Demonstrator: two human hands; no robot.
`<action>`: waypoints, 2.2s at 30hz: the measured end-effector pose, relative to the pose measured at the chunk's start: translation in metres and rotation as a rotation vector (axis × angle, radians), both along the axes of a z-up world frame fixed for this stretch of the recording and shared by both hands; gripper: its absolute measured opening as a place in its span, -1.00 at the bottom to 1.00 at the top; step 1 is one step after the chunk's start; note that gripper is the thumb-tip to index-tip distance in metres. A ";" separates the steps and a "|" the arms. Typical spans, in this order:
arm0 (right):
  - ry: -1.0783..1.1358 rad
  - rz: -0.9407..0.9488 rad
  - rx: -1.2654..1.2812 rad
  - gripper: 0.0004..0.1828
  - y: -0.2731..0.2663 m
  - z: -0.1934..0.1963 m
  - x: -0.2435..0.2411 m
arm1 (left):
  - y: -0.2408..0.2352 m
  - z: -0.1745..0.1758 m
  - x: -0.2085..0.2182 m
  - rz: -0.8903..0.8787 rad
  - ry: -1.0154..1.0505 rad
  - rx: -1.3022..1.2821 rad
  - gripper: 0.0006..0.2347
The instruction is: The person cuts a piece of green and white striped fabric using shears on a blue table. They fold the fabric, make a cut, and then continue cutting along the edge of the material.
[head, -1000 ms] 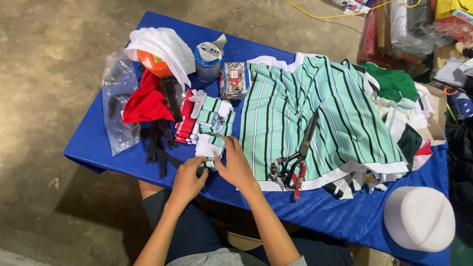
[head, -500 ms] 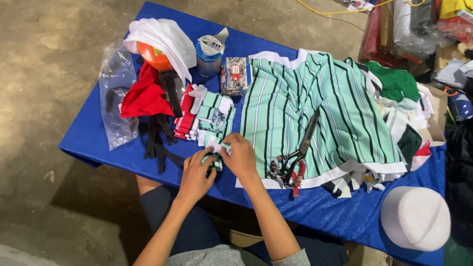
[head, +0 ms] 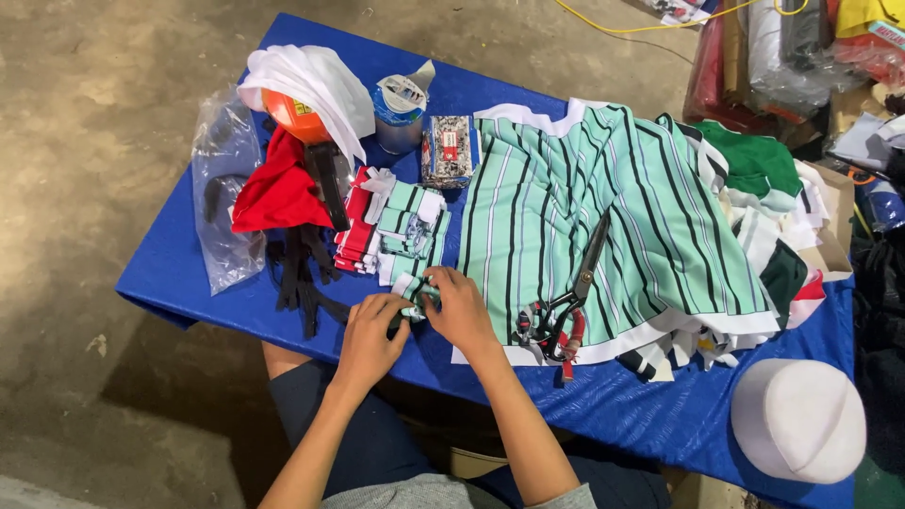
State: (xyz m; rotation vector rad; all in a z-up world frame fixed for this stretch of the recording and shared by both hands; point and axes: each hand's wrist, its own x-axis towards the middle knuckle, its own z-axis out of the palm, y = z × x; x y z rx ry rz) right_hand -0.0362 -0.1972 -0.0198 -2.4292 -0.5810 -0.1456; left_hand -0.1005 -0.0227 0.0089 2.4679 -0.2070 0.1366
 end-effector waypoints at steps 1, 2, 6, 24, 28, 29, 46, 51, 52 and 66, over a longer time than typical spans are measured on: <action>-0.002 0.001 0.000 -0.61 0.000 0.005 0.003 | 0.001 0.005 0.003 0.001 -0.002 0.000 -0.84; 0.053 -0.003 0.001 -0.67 0.000 0.009 0.004 | 0.002 0.009 0.004 0.047 0.049 -0.090 -0.84; 0.174 -0.019 0.096 -0.82 -0.001 0.044 -0.003 | 0.004 0.033 0.002 0.246 0.245 -0.520 -0.78; 0.459 -0.667 0.676 -0.88 -0.027 0.017 -0.028 | -0.061 0.028 0.021 0.580 0.343 -1.383 -0.83; 0.547 -0.585 0.754 -0.93 -0.023 0.023 -0.034 | -0.067 0.042 0.012 0.508 0.464 -1.343 -0.78; 0.580 -0.537 0.814 -0.94 -0.025 0.023 -0.035 | -0.064 0.043 0.011 0.455 0.469 -1.281 -0.79; 0.706 -0.260 1.251 -0.86 -0.026 -0.003 -0.047 | -0.066 0.065 0.007 0.311 0.102 -0.621 -0.81; 0.677 -0.321 1.146 -0.85 -0.023 0.009 -0.049 | -0.066 0.067 0.005 0.376 0.112 -0.757 -0.41; 0.677 -0.320 1.146 -0.85 -0.022 0.014 -0.049 | -0.065 0.058 0.007 0.377 0.111 -0.756 -0.41; 0.465 -0.558 0.926 -0.80 -0.024 0.046 -0.048 | -0.059 0.016 0.019 0.633 0.428 -1.268 -0.75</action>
